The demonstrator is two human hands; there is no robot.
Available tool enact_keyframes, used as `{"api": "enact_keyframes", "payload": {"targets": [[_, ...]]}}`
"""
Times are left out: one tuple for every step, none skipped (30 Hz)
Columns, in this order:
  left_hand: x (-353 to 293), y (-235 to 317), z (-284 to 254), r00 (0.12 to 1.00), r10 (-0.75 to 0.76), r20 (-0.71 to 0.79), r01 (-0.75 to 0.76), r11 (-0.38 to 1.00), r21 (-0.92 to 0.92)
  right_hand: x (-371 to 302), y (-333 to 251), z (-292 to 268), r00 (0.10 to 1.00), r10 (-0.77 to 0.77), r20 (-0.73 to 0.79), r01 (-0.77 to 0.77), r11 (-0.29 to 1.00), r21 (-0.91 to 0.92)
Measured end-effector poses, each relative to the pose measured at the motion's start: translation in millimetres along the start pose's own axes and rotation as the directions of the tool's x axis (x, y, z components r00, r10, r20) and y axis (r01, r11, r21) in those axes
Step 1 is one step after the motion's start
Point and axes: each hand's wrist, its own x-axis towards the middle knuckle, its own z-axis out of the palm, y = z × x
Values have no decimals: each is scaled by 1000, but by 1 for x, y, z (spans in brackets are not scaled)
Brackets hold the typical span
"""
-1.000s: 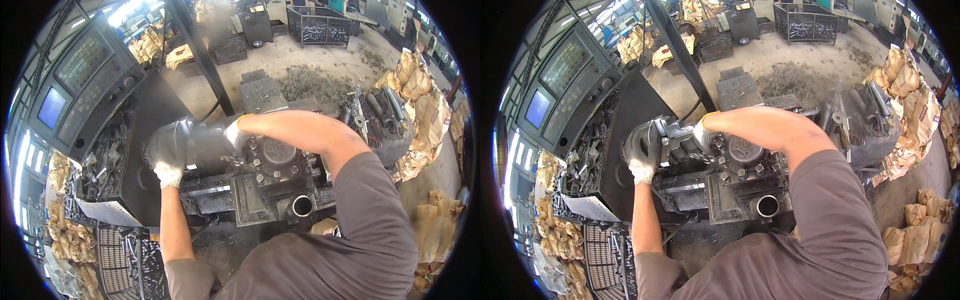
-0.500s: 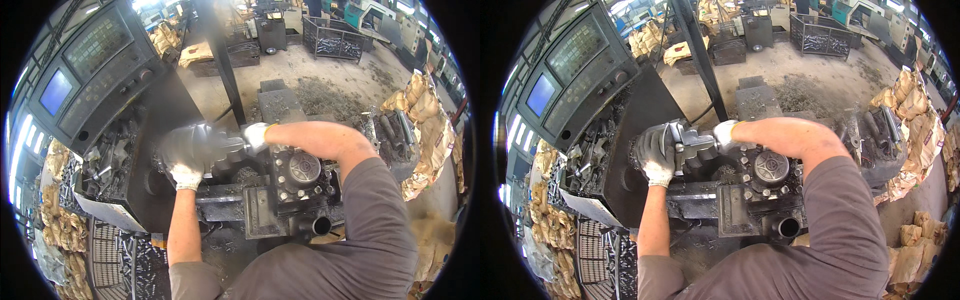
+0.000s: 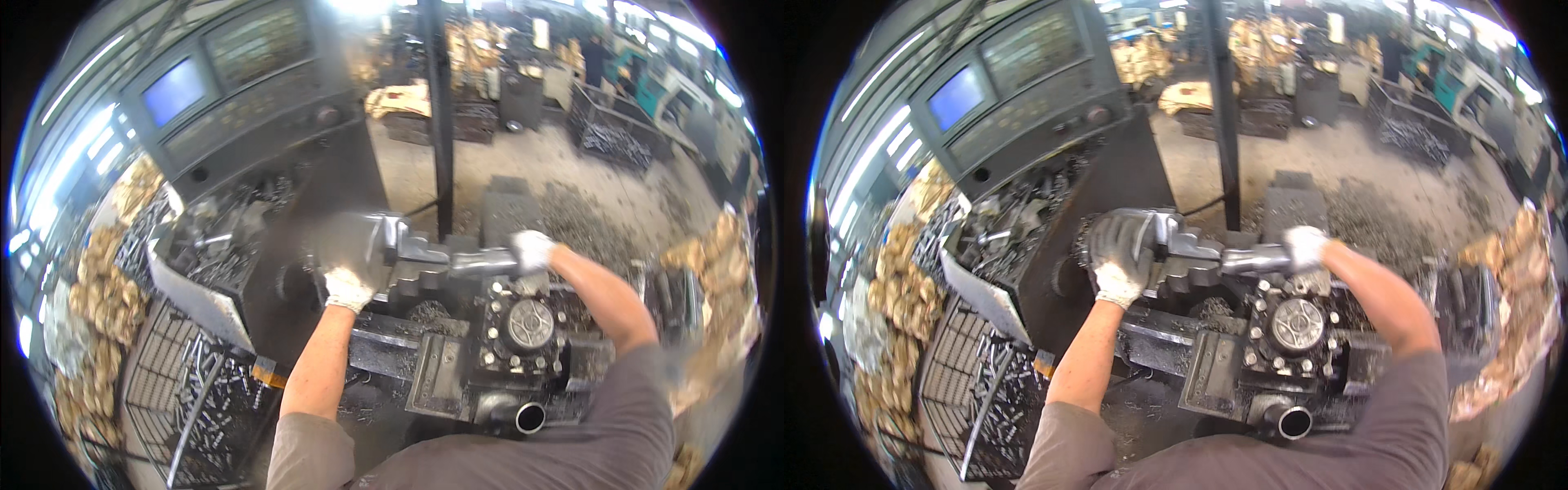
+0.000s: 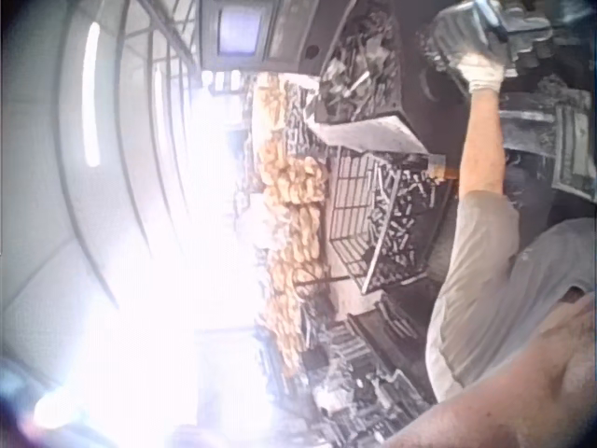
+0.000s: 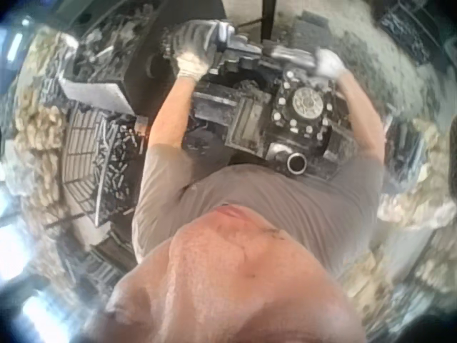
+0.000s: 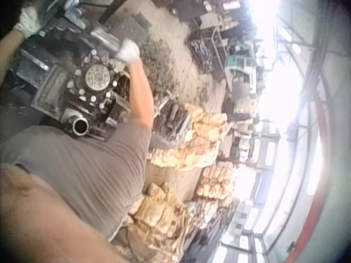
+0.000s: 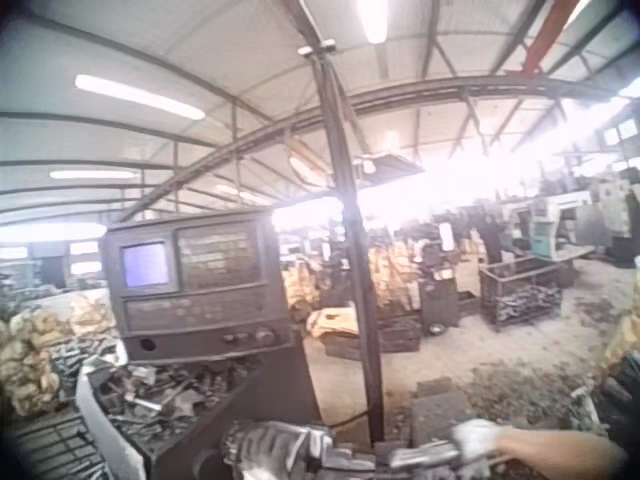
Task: The person operates a metal turning machine, repeatedly loading cylindrical metal tubes into the chuck, securing them, and removing the processed parts. The finished parts are placed into a nearby wire basket.
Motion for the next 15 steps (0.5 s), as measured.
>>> {"api": "enact_keyframes", "payload": {"targets": [[-4,-6,4,997,17,-78,-15,1000,26,-28,11,6,972,106,-211,-87,991,97],[-3,-4,3,996,-36,-85,32,998,-45,-57,13,11,915,202,-348,-83,941,329],[-2,-9,5,996,-17,-86,13,999,-44,-75,24,26,836,320,-445,-19,828,560],[0,-12,13,996,3,-84,-8,998,-55,-85,27,34,732,492,-472,-46,727,685],[-1,-14,14,997,1,-75,-5,999,-54,-96,10,15,686,581,-439,-24,621,784],[-9,-12,16,997,-5,-73,1,999,-51,-114,-12,-6,633,675,-381,-3,494,870],[-6,-12,16,996,7,-91,-11,999,-43,-124,-19,-18,530,676,-512,-44,625,780],[-2,-16,15,993,17,-115,-21,999,-32,-138,-36,-37,488,641,-593,-39,694,718],[-6,-27,16,996,26,-84,-23,999,35,-153,-63,-57,455,593,-664,-37,758,651],[-8,-23,8,999,11,-40,-12,1000,-21,-169,-93,-71,426,547,-721,-55,810,583],[-11,-15,-6,1000,0,11,1,997,-72,-183,-126,-80,419,541,-729,-80,822,564],[-12,-6,-18,998,-5,62,13,991,-131,-200,-162,-86,465,513,-721,-44,827,560],[-21,11,-27,996,24,90,6,948,-318,-207,-185,-75,475,473,-742,25,836,549],[-46,28,-36,990,20,142,63,829,-556,-214,-220,-72,493,431,-756,52,853,520],[-70,47,-45,981,18,191,135,647,-751,-219,-252,-61,517,378,-768,50,882,468]]}}
